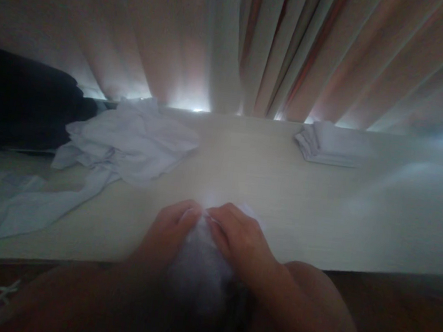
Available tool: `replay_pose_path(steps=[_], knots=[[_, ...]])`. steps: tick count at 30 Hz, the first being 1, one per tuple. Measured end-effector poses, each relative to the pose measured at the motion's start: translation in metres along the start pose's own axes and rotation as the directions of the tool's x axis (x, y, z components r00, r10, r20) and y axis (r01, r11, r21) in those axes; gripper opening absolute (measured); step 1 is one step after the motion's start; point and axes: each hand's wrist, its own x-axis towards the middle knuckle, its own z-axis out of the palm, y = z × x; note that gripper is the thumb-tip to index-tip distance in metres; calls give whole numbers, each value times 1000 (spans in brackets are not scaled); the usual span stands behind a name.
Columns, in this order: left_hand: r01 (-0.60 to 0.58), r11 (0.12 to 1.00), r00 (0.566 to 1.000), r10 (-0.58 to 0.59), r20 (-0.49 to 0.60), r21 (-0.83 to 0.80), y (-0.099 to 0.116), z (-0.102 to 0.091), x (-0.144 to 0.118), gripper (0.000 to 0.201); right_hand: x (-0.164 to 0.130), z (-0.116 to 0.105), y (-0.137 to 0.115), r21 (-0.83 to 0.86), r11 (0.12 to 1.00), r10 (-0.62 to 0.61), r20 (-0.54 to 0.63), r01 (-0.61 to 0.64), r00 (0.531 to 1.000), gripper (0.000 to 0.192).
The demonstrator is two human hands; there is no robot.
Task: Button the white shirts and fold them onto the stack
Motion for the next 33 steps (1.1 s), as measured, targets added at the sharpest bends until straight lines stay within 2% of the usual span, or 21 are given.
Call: replay_pose_path(steps=[4,8,19,26,33], knots=[[22,999,1000,-22,-4,-26,-1,0,-3,28,1,3,-1,-12,1000,-18,-16,18,1000,16],[21,1000,1000,-21,6,-10,-1,-1,-7,30,3,3,-1,-9,1000,17,4,-17,1000,15],[-81,986,995,73,60,148,-2,-4,-5,28,5,0,0,-1,996,89,60,-90,994,15],[-64,980,997,53,62,189,0,-4,-3,29,9,-5,-4,180,953,240,41,-243,970,16],[-112,970,992,96,83,215,1,-5,-1,30,9,-7,-7,267,890,363,78,-371,928,17]])
